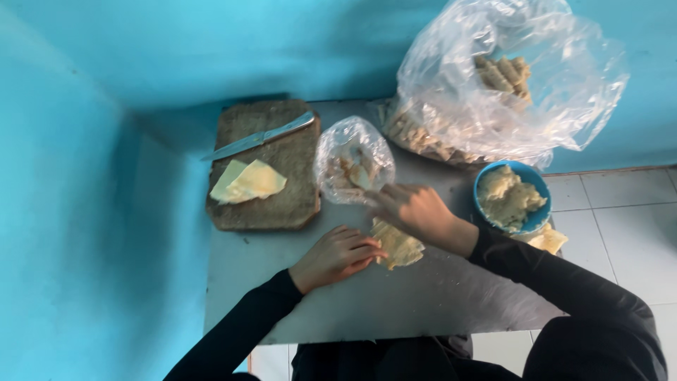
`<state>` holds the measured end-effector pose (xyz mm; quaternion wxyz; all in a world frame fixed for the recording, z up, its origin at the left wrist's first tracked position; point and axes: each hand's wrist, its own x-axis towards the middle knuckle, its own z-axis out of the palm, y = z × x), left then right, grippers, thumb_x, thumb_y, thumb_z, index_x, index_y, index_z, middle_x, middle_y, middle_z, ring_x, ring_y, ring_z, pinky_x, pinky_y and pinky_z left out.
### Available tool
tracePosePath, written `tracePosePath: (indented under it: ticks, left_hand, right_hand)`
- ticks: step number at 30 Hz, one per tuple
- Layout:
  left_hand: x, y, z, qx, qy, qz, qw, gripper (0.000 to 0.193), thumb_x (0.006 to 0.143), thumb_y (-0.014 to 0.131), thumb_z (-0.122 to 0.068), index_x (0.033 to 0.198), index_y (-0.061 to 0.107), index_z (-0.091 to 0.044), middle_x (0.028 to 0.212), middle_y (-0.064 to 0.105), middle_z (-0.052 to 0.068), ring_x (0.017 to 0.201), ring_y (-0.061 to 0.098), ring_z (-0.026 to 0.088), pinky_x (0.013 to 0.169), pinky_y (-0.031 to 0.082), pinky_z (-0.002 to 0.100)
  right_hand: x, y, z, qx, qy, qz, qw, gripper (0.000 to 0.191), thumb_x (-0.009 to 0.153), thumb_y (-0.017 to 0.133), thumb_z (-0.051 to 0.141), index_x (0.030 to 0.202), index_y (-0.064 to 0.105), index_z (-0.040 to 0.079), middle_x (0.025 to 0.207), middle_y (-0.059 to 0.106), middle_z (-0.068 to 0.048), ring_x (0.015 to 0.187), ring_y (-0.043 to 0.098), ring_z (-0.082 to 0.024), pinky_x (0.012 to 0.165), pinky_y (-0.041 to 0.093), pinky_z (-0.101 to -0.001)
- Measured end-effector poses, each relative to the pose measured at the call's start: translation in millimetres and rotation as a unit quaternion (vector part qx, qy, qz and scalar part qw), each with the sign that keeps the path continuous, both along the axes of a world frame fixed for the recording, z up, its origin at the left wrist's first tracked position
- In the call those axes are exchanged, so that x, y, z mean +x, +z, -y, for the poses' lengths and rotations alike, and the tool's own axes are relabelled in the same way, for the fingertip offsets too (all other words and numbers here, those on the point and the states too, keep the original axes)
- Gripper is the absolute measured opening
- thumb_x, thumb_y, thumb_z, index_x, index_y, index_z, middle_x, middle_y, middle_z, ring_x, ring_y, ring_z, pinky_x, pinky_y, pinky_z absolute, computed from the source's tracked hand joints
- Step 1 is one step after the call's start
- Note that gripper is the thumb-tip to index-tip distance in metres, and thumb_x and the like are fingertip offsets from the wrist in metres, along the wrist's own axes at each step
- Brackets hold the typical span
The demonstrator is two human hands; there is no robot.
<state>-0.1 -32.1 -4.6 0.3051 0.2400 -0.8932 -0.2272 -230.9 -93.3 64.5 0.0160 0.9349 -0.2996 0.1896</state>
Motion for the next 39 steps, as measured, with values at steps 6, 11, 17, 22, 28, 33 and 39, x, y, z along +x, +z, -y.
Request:
tracePosePath:
  ticks: [6, 11, 17, 22, 28, 33, 39]
  left_hand:
    - [-1, -3, 3, -0.049, 0.003, 0.005, 0.999, 0.019, 0.095, 0.074, -0.018, 0.115, 0.073, -0.019, 0.114, 0.068, -0.005, 0.102, 0.064, 0.017, 0.09, 0.048, 0.035]
    - [-3, 0, 4, -0.066, 0.006, 0.009, 0.998, 0.018, 0.096, 0.073, -0.018, 0.114, 0.073, -0.018, 0.111, 0.068, -0.004, 0.099, 0.063, 0.017, 0.089, 0.048, 0.035]
    - [-3, 2, 5, -0.061, 0.007, 0.013, 0.998, 0.018, 0.096, 0.072, -0.018, 0.114, 0.073, -0.018, 0.11, 0.068, -0.005, 0.099, 0.063, 0.017, 0.088, 0.047, 0.035]
    - [-5, 0, 5, -0.058, 0.005, 0.01, 0.998, 0.019, 0.095, 0.072, -0.018, 0.114, 0.073, -0.019, 0.11, 0.069, -0.005, 0.098, 0.063, 0.017, 0.087, 0.047, 0.035]
    - [-6, -3, 6, -0.059, 0.01, 0.005, 0.998, 0.02, 0.095, 0.072, -0.018, 0.115, 0.072, -0.019, 0.111, 0.069, -0.004, 0.1, 0.063, 0.017, 0.087, 0.047, 0.035]
    - [-6, -3, 6, -0.047, 0.01, 0.005, 0.999, 0.019, 0.095, 0.073, -0.018, 0.113, 0.071, -0.018, 0.111, 0.069, -0.003, 0.1, 0.064, 0.019, 0.087, 0.047, 0.036]
    - [-5, 0, 7, -0.041, 0.002, 0.0, 0.999, 0.019, 0.094, 0.073, -0.016, 0.113, 0.07, -0.018, 0.11, 0.069, -0.003, 0.101, 0.065, 0.019, 0.086, 0.048, 0.036]
  right_hand:
    - [2, 1, 15, -0.009, -0.06, -0.025, 0.998, 0.052, 0.084, 0.067, 0.006, 0.137, 0.062, 0.005, 0.097, 0.067, -0.008, 0.079, 0.069, -0.025, 0.065, 0.057, -0.0366]
    - [13, 15, 28, -0.161, -0.032, -0.16, 0.973, 0.054, 0.076, 0.068, 0.007, 0.129, 0.062, -0.004, 0.102, 0.066, -0.01, 0.095, 0.068, -0.021, 0.08, 0.058, -0.0316]
    - [14, 19, 39, -0.176, -0.028, -0.219, 0.959, 0.042, 0.072, 0.066, 0.006, 0.113, 0.066, -0.004, 0.118, 0.068, -0.018, 0.092, 0.069, -0.021, 0.079, 0.059, -0.0308]
    - [-6, 18, 44, -0.042, -0.069, -0.069, 0.994, 0.026, 0.08, 0.06, -0.003, 0.106, 0.063, -0.003, 0.099, 0.068, -0.017, 0.09, 0.072, -0.03, 0.075, 0.059, -0.0378]
    - [-20, 12, 43, 0.063, -0.102, 0.076, 0.99, 0.022, 0.091, 0.059, 0.0, 0.109, 0.071, 0.002, 0.094, 0.071, -0.019, 0.082, 0.07, -0.038, 0.075, 0.057, -0.0454]
    - [-27, 8, 49, 0.105, -0.112, 0.149, 0.977, 0.017, 0.094, 0.06, 0.0, 0.105, 0.072, 0.001, 0.095, 0.073, -0.02, 0.082, 0.071, -0.038, 0.073, 0.056, -0.0433]
    - [-33, 2, 63, 0.195, -0.179, 0.12, 0.957, 0.02, 0.093, 0.059, 0.001, 0.105, 0.075, 0.003, 0.076, 0.07, -0.016, 0.065, 0.07, -0.03, 0.064, 0.054, -0.0384]
